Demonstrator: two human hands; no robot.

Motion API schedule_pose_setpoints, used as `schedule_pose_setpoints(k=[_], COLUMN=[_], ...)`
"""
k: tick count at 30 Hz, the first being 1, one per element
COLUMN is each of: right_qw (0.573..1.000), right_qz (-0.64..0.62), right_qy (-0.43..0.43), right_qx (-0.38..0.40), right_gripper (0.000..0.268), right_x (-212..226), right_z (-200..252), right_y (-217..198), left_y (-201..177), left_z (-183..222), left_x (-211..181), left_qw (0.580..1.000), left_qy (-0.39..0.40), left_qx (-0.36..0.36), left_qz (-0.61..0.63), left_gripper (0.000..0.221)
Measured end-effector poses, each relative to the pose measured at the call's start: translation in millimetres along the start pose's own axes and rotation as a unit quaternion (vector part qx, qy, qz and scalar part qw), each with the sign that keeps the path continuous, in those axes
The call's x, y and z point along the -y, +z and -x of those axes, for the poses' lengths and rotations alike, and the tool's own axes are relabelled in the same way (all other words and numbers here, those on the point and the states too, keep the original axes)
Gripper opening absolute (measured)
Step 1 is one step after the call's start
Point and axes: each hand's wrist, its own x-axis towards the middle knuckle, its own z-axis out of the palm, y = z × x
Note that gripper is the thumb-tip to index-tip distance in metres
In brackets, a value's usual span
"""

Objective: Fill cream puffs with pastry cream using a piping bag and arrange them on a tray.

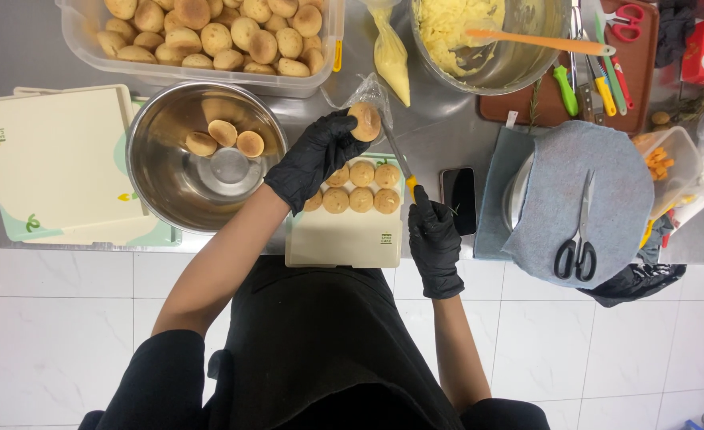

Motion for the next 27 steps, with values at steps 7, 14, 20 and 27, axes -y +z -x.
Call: schedule_pose_setpoints(k=[7, 14, 20, 27], right_qw=[0.969, 0.758, 0.761, 0.771], right_qz=[-0.168, -0.515, -0.533, -0.483], right_qy=[0.171, 0.395, 0.364, 0.414], right_qx=[-0.063, -0.065, -0.07, -0.037], right_gripper=[0.037, 0.033, 0.034, 0.041], right_x=[-13, 13, 2, -4], right_z=[2, -29, -25, -19], right_y=[12, -12, -31, -20], left_y=[-14, -8, -32, -6], left_z=[-16, 12, 19, 104], left_x=[19, 38, 41, 33], left_qw=[0.978, 0.841, 0.729, 0.661], left_qy=[0.139, 0.284, 0.351, 0.341], left_qx=[0.006, 0.053, 0.004, -0.04], left_qz=[-0.157, -0.457, -0.588, -0.667], left_gripper=[0.052, 0.056, 0.058, 0.058])
